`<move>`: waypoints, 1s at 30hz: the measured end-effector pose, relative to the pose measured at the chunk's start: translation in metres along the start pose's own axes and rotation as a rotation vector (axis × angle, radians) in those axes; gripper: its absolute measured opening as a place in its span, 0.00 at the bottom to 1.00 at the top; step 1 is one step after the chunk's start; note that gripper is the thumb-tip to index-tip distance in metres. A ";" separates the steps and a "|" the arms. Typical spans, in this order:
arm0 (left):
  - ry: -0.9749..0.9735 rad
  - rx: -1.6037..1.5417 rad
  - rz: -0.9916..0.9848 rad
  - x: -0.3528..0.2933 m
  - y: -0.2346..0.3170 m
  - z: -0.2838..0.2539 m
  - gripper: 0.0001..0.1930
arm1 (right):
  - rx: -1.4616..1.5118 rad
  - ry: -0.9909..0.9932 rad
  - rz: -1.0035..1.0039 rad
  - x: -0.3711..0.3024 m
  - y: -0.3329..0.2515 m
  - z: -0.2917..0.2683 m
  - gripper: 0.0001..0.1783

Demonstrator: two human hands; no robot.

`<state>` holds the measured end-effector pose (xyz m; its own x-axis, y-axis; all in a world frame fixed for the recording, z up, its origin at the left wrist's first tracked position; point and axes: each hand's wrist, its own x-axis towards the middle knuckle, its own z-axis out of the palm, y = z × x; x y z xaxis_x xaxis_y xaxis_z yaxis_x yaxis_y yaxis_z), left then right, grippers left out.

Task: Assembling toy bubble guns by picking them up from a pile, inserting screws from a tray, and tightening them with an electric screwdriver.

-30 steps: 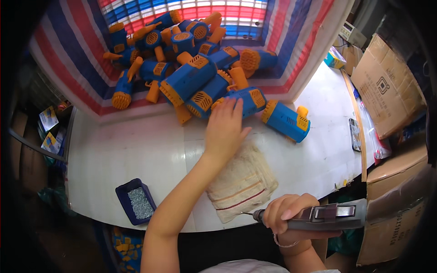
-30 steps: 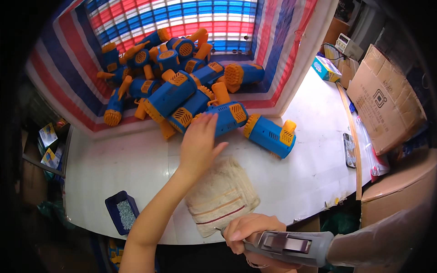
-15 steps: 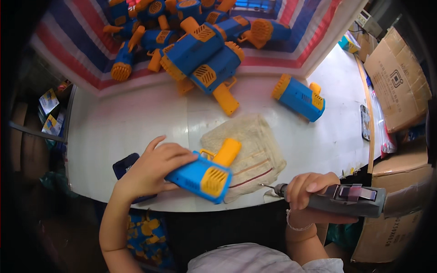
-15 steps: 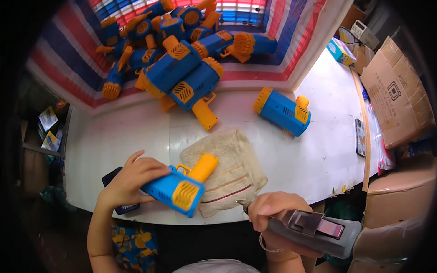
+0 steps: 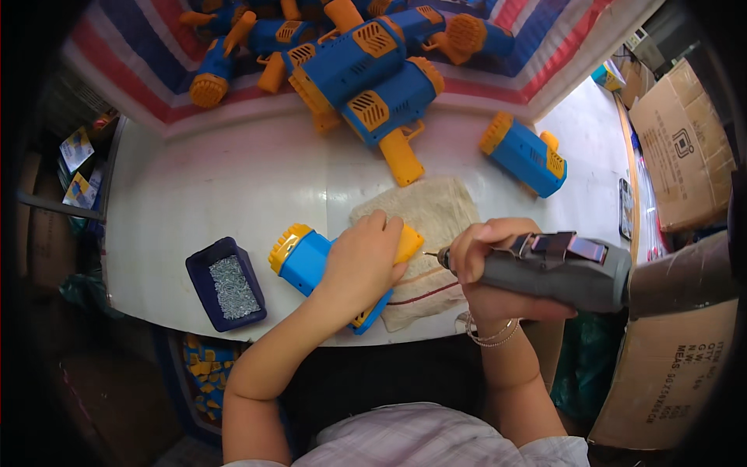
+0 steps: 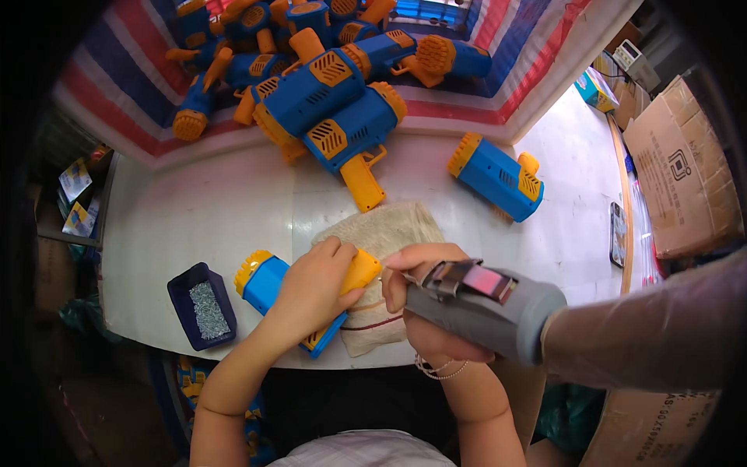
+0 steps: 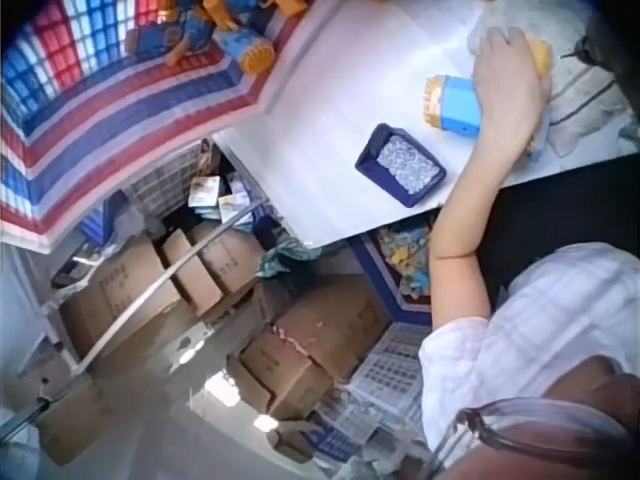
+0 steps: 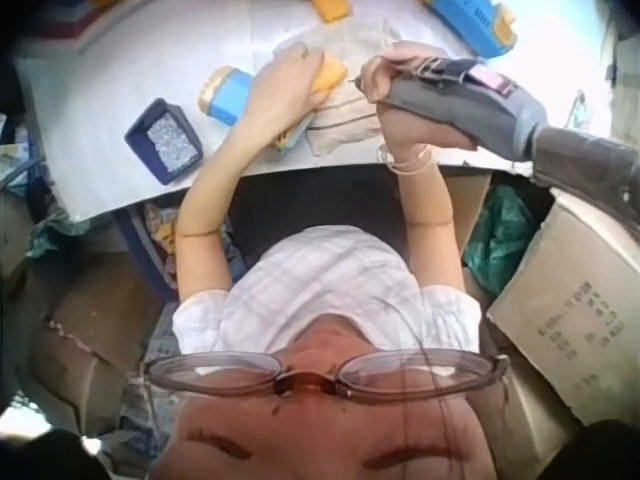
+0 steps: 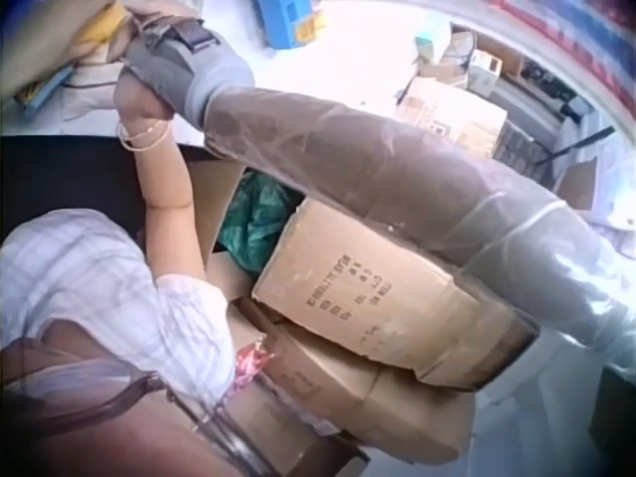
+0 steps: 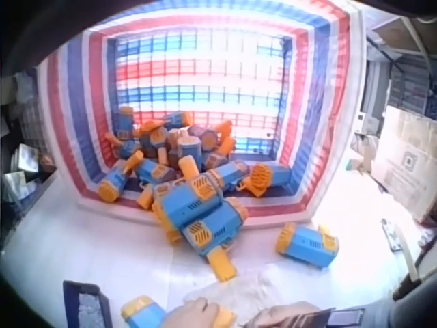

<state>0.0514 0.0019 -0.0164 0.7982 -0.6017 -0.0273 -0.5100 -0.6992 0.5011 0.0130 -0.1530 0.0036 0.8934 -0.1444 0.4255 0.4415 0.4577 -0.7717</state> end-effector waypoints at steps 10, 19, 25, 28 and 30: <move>0.000 -0.029 -0.012 0.001 -0.001 0.002 0.20 | -0.179 0.076 0.138 0.012 0.016 0.003 0.57; 0.032 0.078 -0.042 -0.001 -0.001 0.007 0.22 | -0.157 0.127 0.124 0.013 0.026 -0.002 0.59; 0.121 0.033 0.094 -0.031 0.010 0.004 0.31 | 0.148 0.104 -0.057 0.005 -0.020 0.012 0.66; 0.165 -0.125 0.078 -0.073 0.019 -0.013 0.34 | 0.207 0.001 -0.062 -0.004 -0.061 0.019 0.52; 0.197 -0.243 0.035 -0.104 0.023 -0.037 0.35 | 0.195 -0.166 -0.067 -0.001 -0.074 0.009 0.47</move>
<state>-0.0312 0.0630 0.0298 0.8402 -0.5212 0.1496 -0.4656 -0.5520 0.6917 -0.0217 -0.1789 0.0648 0.8296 -0.0419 0.5568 0.4606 0.6150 -0.6400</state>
